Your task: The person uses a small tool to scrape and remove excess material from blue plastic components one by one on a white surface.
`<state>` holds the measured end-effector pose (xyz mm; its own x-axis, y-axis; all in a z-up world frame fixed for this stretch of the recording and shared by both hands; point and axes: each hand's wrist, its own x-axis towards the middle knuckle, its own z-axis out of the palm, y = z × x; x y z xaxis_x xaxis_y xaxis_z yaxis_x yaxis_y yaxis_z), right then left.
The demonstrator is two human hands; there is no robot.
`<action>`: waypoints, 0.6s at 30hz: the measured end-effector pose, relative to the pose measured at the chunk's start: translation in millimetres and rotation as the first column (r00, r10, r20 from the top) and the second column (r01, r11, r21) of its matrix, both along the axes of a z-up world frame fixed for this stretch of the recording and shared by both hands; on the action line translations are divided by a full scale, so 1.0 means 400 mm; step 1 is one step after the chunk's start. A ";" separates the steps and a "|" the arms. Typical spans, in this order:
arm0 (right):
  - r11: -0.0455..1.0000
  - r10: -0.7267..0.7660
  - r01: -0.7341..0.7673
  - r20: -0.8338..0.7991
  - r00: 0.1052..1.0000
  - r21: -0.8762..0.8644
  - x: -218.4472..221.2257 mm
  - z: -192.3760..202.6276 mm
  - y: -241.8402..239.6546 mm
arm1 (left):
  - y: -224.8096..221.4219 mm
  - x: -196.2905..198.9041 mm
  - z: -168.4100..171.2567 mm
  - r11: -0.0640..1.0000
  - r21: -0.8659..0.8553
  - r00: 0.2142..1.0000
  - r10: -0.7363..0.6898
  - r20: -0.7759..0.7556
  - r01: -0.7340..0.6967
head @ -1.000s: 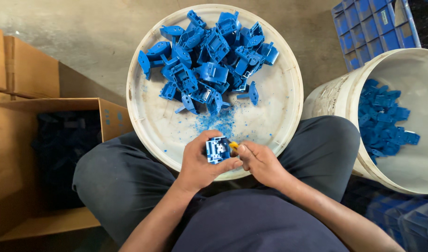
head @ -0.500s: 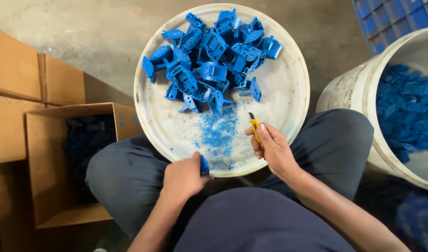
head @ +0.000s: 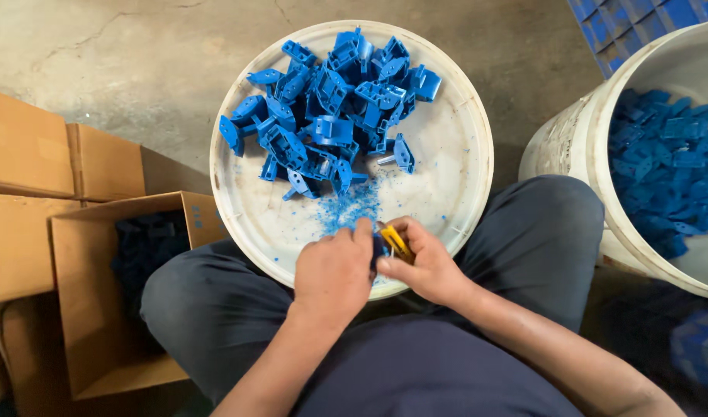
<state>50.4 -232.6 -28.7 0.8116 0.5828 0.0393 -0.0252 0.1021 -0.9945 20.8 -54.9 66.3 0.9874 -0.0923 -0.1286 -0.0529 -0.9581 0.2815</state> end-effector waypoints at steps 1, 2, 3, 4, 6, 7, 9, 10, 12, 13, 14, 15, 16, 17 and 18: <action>0.987 -0.088 0.088 0.006 0.996 -0.133 0.001 -0.001 0.003 | -0.008 0.007 -0.005 0.999 0.015 0.997 -0.052 0.049 0.051; 0.986 -0.092 0.092 0.007 0.996 -0.138 0.006 0.000 -0.001 | -0.004 0.008 -0.005 0.998 0.009 0.997 -0.056 0.050 0.056; 0.986 -0.148 0.126 -0.217 0.965 -0.111 0.015 0.001 -0.009 | 0.002 0.006 -0.005 0.980 -0.190 0.988 -0.026 0.151 0.054; 0.982 -0.187 0.164 -0.432 0.883 -0.090 0.021 0.004 -0.014 | 0.008 0.004 -0.004 0.921 -0.382 0.970 0.025 0.240 0.071; 0.988 -0.134 0.153 -0.518 0.845 -0.006 0.023 0.010 -0.012 | 0.011 -0.001 -0.002 0.881 -0.467 0.964 0.054 0.262 0.078; 0.986 -0.057 0.141 -0.597 0.800 0.094 0.023 0.011 -0.008 | 0.011 -0.007 -0.001 0.841 -0.535 0.956 0.089 0.280 0.078; 0.987 -0.064 0.142 -0.638 0.768 0.072 0.016 0.017 -0.005 | 0.010 -0.015 0.003 0.832 -0.551 0.954 0.112 0.278 0.062; 0.986 -0.073 0.153 -0.681 0.729 0.058 0.013 0.018 -0.003 | 0.012 -0.017 0.006 0.828 -0.558 0.954 0.124 0.271 0.051; 0.988 -0.043 0.134 -0.687 0.725 0.080 0.012 0.015 -0.005 | 0.013 -0.027 0.012 0.828 -0.560 0.959 0.135 0.247 0.028; 0.987 -0.017 0.123 -0.696 0.718 0.103 0.010 0.011 -0.005 | 0.015 -0.032 0.013 0.828 -0.560 0.966 0.138 0.220 0.009; 0.988 -0.017 0.119 -0.692 0.722 0.099 0.006 0.007 -0.003 | 0.016 -0.038 0.013 0.825 -0.565 0.964 0.143 0.225 0.009; 0.982 -0.006 0.140 -0.716 0.698 0.128 0.003 0.005 -0.002 | 0.015 -0.043 0.011 0.822 -0.568 0.951 0.155 0.268 0.026; 0.975 0.006 0.161 -0.739 0.674 0.156 -0.001 0.004 -0.003 | 0.014 -0.049 0.008 0.820 -0.571 0.936 0.166 0.310 0.043; 0.975 0.000 0.160 -0.729 0.684 0.151 -0.005 0.006 -0.003 | 0.015 -0.052 0.001 0.816 -0.576 0.932 0.168 0.322 0.052; 0.968 -0.064 0.231 -0.789 0.610 0.100 -0.010 0.007 0.000 | 0.019 -0.057 -0.010 0.789 -0.605 0.866 0.225 0.447 0.108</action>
<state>46.4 -232.5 -25.7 0.6598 0.5023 -0.5589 -0.7453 0.3423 -0.5722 -1.9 -47.5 62.2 0.9077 0.0760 0.4127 -0.2864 -0.6065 0.7417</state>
